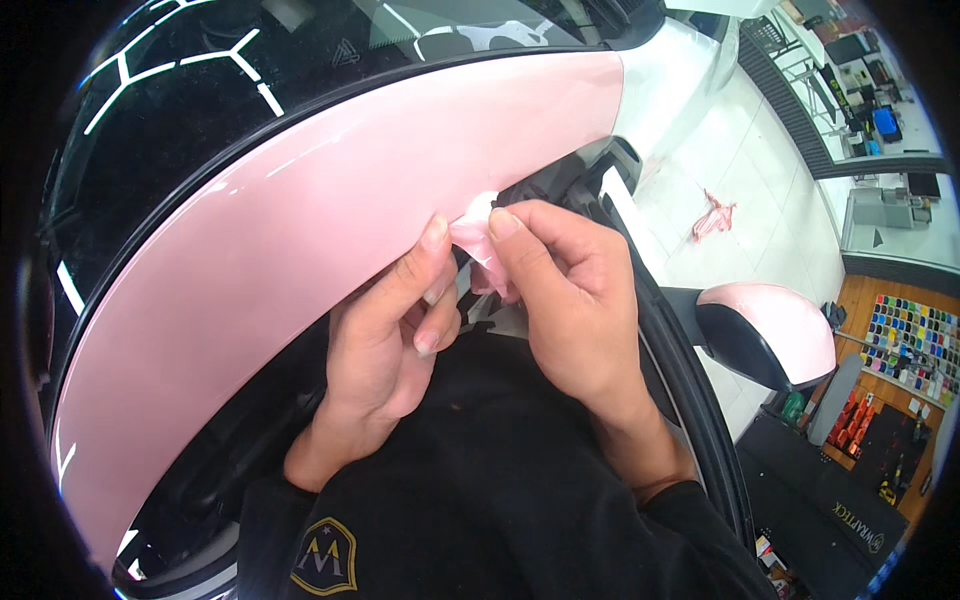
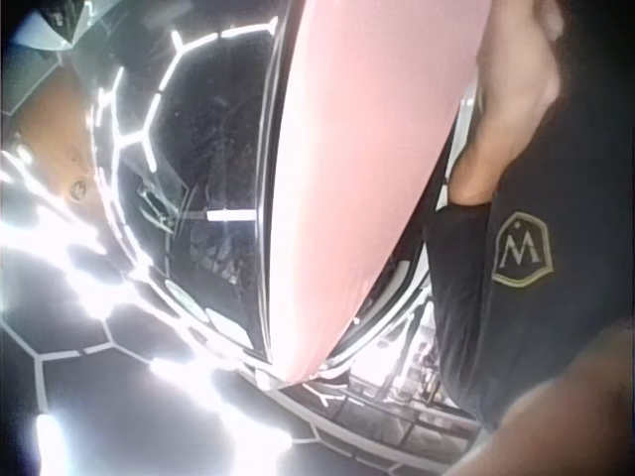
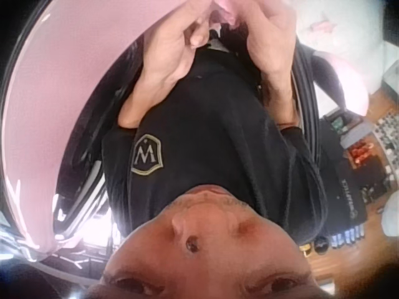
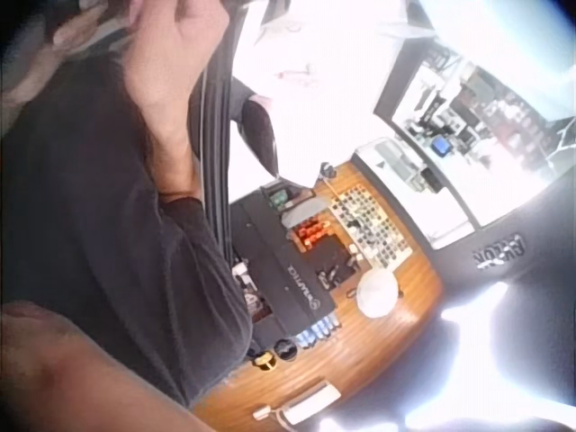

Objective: The person uses a metal squeegee tool to lift and peel a strip of pink vinyl wrap from the upper door frame of a white car. They carefully remove the material by hand, pulling it away from the vehicle's surface.

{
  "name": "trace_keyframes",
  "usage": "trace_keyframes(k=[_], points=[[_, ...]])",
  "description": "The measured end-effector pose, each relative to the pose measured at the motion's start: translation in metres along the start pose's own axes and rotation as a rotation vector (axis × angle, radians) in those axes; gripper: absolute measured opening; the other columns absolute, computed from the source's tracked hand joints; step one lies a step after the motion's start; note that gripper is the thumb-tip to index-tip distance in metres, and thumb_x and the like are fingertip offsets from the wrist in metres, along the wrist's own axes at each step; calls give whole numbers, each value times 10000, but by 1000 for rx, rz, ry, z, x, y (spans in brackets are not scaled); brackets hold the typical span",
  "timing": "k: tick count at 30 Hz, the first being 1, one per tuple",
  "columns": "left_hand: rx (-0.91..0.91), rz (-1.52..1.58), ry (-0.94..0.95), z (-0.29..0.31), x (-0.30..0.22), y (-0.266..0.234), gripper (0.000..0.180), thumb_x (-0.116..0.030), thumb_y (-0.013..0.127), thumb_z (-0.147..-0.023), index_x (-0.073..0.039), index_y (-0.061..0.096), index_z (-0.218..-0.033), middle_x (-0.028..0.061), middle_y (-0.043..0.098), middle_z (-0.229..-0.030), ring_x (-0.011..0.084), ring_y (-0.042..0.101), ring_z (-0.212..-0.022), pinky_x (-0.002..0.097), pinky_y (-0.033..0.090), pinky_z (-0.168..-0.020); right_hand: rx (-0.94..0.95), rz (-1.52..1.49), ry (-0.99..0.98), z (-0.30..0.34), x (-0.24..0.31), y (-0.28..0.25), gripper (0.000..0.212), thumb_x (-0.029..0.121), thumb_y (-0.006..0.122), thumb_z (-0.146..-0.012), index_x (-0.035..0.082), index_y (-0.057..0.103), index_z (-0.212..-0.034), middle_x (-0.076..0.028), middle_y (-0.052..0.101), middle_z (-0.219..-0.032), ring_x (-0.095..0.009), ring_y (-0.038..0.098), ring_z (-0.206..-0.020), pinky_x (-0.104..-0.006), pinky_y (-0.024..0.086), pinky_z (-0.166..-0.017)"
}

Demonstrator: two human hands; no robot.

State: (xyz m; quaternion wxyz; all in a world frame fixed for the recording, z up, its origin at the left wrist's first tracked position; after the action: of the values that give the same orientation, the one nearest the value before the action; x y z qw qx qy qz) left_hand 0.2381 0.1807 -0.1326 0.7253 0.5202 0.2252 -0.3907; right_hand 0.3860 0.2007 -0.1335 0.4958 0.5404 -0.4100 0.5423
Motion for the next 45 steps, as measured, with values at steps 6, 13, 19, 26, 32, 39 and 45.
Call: trace_keyframes(k=[6,13,19,26,32,39,45], points=[[-30,-11,62,-7,11,6,131,-151,632,-1019,-25,637,-1055,21,551,-734,71,456,-527,210,354,-438,-179,-141,101,-6,-15,-27,425,364,544,-1065,4,714,-916,-38,652,-710,-62,582,-591,-196,402,-479],[72,-139,66,-3,9,-7,191,-136,593,-1026,40,659,-1056,43,604,-754,68,507,-579,206,411,-443,129,-447,208,-25,-24,16,535,468,595,-1036,-2,685,-797,-72,646,-648,-155,643,-540,-240,446,-474],[206,-306,40,13,10,-12,130,-94,584,-1017,7,665,-1010,0,585,-678,47,520,-522,188,397,-465,-148,-251,125,-13,-15,22,462,361,615,-1047,3,680,-764,-5,590,-637,-53,499,-517,-235,390,-454],[176,-311,132,35,16,-55,178,-127,585,-1020,8,671,-1098,1,601,-720,65,562,-628,206,455,-604,-234,-404,-203,-5,-40,42,362,261,603,-1064,24,631,-792,15,560,-710,-31,413,-571,-223,391,-512],[157,-477,276,42,-8,-66,216,-132,588,-1022,34,662,-1139,39,631,-822,88,581,-720,232,480,-685,-400,-186,-298,12,-43,63,338,206,570,-1069,3,604,-801,28,529,-637,-18,459,-572,-237,351,-490],[168,-348,230,13,12,-40,369,-273,534,-1069,-11,626,-1312,57,679,-1084,130,653,-971,271,488,-801,-385,141,-281,10,-23,38,231,101,636,-934,-55,627,-764,-108,531,-598,-104,517,-576,-334,430,-544],[162,-16,91,-2,26,-25,278,-244,602,-1022,-68,681,-1222,-5,681,-1089,92,605,-974,269,430,-792,-337,270,-307,19,-4,39,202,75,609,-910,-58,632,-760,-162,578,-631,-219,591,-557,-383,447,-548]])
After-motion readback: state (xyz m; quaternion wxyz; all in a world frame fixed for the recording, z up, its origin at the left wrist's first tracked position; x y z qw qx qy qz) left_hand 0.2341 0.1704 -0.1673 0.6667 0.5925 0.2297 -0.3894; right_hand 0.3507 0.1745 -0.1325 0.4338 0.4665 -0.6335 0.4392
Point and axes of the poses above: each hand's wrist, its own z-axis away from the middle knuckle, its own y-axis out of the palm, x = y × z, the point moved 2 cm from there along -z, towards the middle knuckle
